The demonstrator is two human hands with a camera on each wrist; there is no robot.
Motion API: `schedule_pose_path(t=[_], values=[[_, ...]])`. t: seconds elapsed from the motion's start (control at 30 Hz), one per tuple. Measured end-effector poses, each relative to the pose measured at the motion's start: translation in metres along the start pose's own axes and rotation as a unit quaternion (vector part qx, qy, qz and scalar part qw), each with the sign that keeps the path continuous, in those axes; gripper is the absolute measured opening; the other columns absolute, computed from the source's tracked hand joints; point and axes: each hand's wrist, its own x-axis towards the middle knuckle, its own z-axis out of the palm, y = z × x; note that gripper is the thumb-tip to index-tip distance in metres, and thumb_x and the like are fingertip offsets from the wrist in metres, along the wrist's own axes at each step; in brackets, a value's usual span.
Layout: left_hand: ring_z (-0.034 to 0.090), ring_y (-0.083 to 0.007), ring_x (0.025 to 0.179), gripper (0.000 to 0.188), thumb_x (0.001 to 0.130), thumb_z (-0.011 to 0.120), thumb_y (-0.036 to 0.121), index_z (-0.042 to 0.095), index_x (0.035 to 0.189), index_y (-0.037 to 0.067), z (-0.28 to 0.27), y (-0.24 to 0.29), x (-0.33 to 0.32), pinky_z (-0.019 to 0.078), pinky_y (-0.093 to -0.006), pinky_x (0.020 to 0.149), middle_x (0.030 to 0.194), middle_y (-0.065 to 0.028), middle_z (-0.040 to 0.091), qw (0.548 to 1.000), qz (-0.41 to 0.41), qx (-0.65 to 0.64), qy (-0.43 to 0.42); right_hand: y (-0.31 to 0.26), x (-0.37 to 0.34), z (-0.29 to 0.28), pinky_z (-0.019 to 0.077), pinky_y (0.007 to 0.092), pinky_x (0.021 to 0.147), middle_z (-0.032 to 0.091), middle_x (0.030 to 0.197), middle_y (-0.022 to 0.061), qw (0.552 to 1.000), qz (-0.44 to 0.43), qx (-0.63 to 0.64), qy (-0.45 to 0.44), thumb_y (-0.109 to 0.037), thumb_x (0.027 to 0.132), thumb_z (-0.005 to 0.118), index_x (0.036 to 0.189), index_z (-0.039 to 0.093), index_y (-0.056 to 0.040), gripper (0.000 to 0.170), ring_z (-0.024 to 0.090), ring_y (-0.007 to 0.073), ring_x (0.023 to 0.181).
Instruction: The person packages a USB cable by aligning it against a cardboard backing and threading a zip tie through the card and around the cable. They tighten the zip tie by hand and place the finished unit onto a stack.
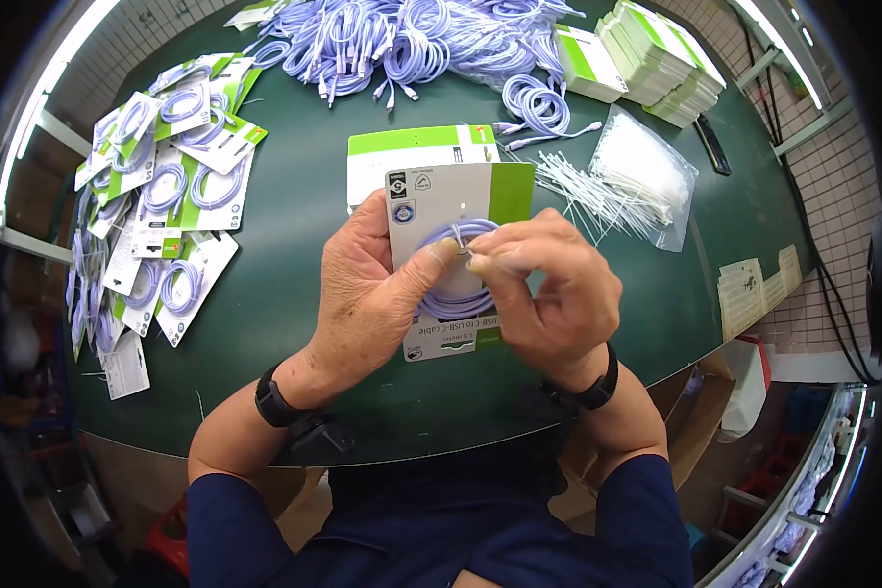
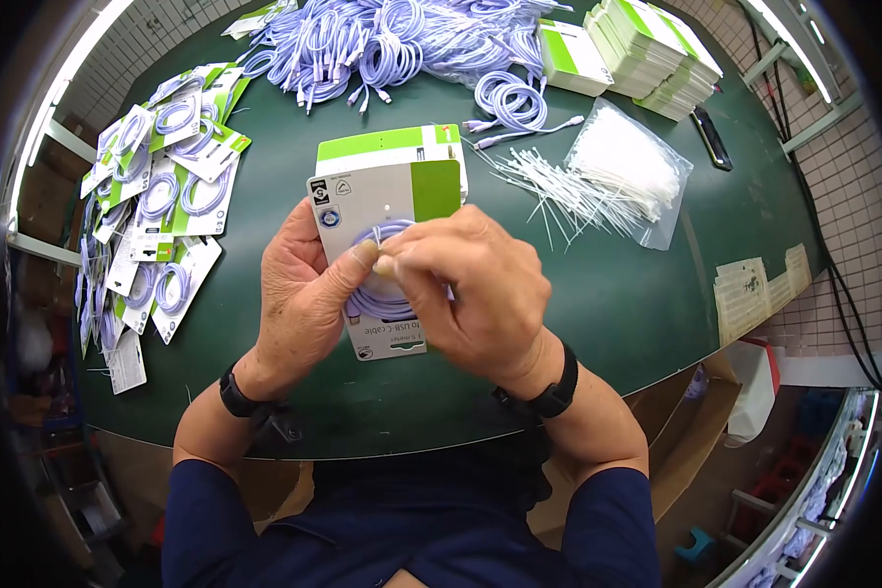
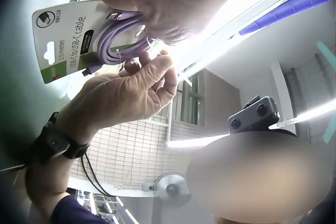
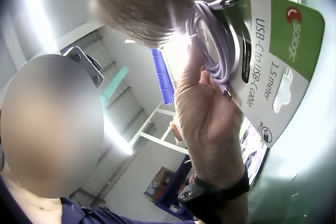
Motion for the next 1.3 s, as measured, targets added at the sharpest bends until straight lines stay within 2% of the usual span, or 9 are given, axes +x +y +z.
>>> schedule_pose_path(t=[0.03, 0.2, 0.43, 0.7, 0.87, 1.1, 1.2, 1.3], values=[[0.069, -0.0160, 0.112, 0.039, 0.101, 0.066, 0.000, 0.055, 0.138, -0.003, 0.002, -0.001, -0.001, 0.0569, -0.0328, 0.099, 0.125, -0.0123, 0.071, 1.000, -0.002, -0.003, 0.001, -0.001, -0.001, -0.001, 0.0554, 0.0317, 0.068, 0.073, 0.093, 0.0154, 0.999, 0.038, 0.017, 0.022, 0.010, 0.086, 0.079, 0.105, 0.065, -0.0006, 0.026, 0.073, 0.0246, 0.083], [0.068, -0.0166, 0.115, 0.040, 0.101, 0.066, 0.000, 0.054, 0.139, -0.004, 0.007, -0.006, -0.002, 0.0566, -0.0330, 0.100, 0.127, -0.0126, 0.070, 1.000, -0.019, -0.002, -0.001, 0.010, 0.004, -0.010, 0.0550, 0.0314, 0.068, 0.074, 0.092, 0.0150, 0.999, 0.028, -0.039, 0.001, 0.009, 0.086, 0.079, 0.103, 0.066, 0.0011, 0.023, 0.072, 0.0241, 0.082], [0.068, -0.0173, 0.116, 0.042, 0.101, 0.065, -0.001, 0.052, 0.140, -0.004, 0.006, -0.007, -0.002, 0.0561, -0.0327, 0.101, 0.129, -0.0138, 0.068, 1.000, -0.019, -0.009, 0.001, 0.021, 0.014, -0.013, 0.0536, 0.0313, 0.068, 0.074, 0.094, 0.0151, 0.986, -0.078, -0.146, -0.036, 0.007, 0.085, 0.081, 0.106, 0.071, 0.0020, 0.024, 0.069, 0.0247, 0.081], [0.067, -0.0175, 0.116, 0.041, 0.100, 0.066, -0.001, 0.052, 0.139, -0.004, 0.006, -0.009, -0.003, 0.0558, -0.0325, 0.101, 0.128, -0.0141, 0.069, 1.000, -0.030, 0.003, 0.005, 0.015, 0.011, -0.024, 0.0551, 0.0320, 0.068, 0.072, 0.104, 0.0119, 0.973, -0.098, -0.184, -0.100, 0.007, 0.078, 0.084, 0.107, 0.077, -0.0050, 0.032, 0.069, 0.0232, 0.085], [0.067, -0.0168, 0.115, 0.040, 0.100, 0.066, 0.000, 0.052, 0.138, -0.004, 0.006, -0.006, -0.003, 0.0557, -0.0327, 0.101, 0.126, -0.0138, 0.069, 1.000, -0.016, -0.008, -0.004, 0.011, 0.008, -0.022, 0.0562, 0.0318, 0.067, 0.071, 0.107, 0.0104, 0.973, -0.131, -0.160, -0.100, 0.007, 0.076, 0.085, 0.105, 0.078, -0.0073, 0.033, 0.070, 0.0234, 0.087], [0.067, -0.0160, 0.114, 0.039, 0.100, 0.067, 0.002, 0.053, 0.137, -0.004, 0.004, -0.002, -0.002, 0.0556, -0.0319, 0.099, 0.125, -0.0133, 0.069, 1.000, 0.010, -0.001, -0.003, 0.006, 0.007, -0.021, 0.0572, 0.0321, 0.067, 0.073, 0.104, 0.0109, 0.976, -0.125, -0.155, -0.088, 0.005, 0.078, 0.085, 0.106, 0.078, -0.0071, 0.032, 0.071, 0.0248, 0.086], [0.066, -0.0183, 0.121, 0.044, 0.101, 0.067, 0.002, 0.049, 0.142, -0.004, 0.001, -0.001, -0.003, 0.0534, -0.0342, 0.106, 0.133, -0.0149, 0.066, 0.999, -0.007, 0.023, -0.024, 0.007, 0.007, -0.020, 0.0572, 0.0322, 0.067, 0.074, 0.104, 0.0110, 0.975, -0.130, -0.161, -0.083, 0.005, 0.078, 0.085, 0.106, 0.078, -0.0073, 0.031, 0.071, 0.0249, 0.086], [0.066, -0.0182, 0.121, 0.044, 0.101, 0.067, 0.002, 0.049, 0.142, -0.004, 0.000, -0.001, -0.003, 0.0534, -0.0342, 0.106, 0.133, -0.0148, 0.066, 0.999, -0.006, 0.025, -0.024, 0.006, 0.006, -0.021, 0.0571, 0.0321, 0.067, 0.074, 0.104, 0.0111, 0.974, -0.131, -0.166, -0.079, 0.004, 0.079, 0.085, 0.106, 0.077, -0.0074, 0.030, 0.071, 0.0249, 0.085]])
